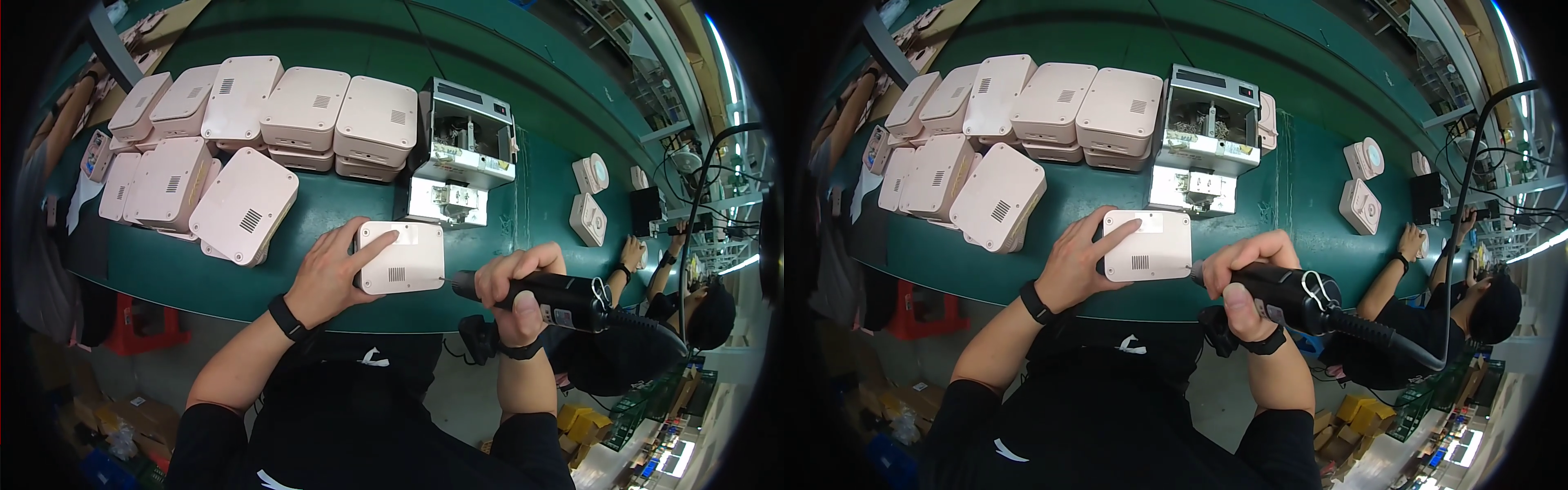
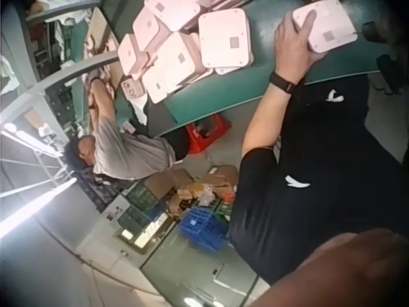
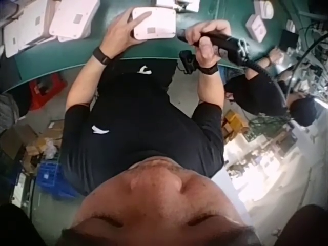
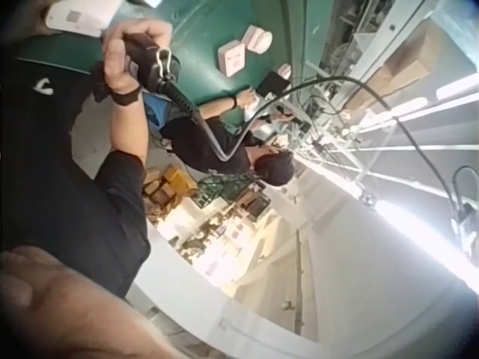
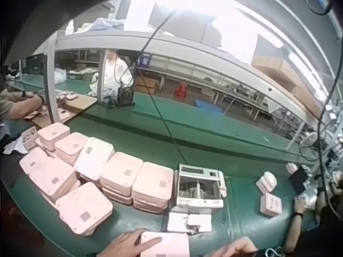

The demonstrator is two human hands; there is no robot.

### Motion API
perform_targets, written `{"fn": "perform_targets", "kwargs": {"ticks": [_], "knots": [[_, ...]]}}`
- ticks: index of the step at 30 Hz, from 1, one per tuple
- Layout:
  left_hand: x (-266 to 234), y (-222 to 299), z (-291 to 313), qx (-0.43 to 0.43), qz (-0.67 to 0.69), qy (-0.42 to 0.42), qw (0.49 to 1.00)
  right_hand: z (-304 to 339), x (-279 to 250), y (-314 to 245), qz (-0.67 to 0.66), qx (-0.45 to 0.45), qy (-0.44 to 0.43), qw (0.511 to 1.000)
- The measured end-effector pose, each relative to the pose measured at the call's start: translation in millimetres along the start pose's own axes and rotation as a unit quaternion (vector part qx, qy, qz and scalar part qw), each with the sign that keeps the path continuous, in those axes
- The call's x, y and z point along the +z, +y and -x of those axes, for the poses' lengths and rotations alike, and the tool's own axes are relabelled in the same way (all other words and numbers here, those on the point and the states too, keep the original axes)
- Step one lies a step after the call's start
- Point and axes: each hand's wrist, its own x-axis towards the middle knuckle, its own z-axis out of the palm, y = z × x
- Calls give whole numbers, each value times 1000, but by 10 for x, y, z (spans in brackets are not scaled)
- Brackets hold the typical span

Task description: The person picks up a pink electronic device, drives screws into the back panel using a power screwdriver, and places it on the conveyor belt before repeating the process.

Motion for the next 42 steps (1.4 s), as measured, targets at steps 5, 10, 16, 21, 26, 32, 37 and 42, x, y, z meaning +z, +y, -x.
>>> {"fn": "perform_targets", "kwargs": {"ticks": [5, 10, 16, 21, 26, 32, 37, 42], "knots": [[-16, 2, -17, 1, 1, -1, 1000, -23, -17, -2, 5, -2, -47, 999], [-22, -12, -22, 3, -3, -5, 1000, -78, 17, -6, -6, -1, -2, 1000], [-13, 6, -13, 0, 5, -10, 1000, -394, 12, -149, -34, -100, 46, 993], [-30, 8, 0, 0, 0, -10, 1000, -718, 22, -48, -5, -140, 86, 986], [1, -18, 27, -6, 4, -3, 1000, -574, 82, -32, 5, -71, 71, 995], [-8, -39, 14, 1, 7, 7, 1000, -133, 326, -220, -50, -22, 30, 998], [23, -58, 7, 6, 6, 20, 1000, -29, 433, -217, -23, 12, 11, 1000], [44, -31, 6, 11, 6, 28, 1000, 65, 373, -118, -29, 41, -32, 998]]}}
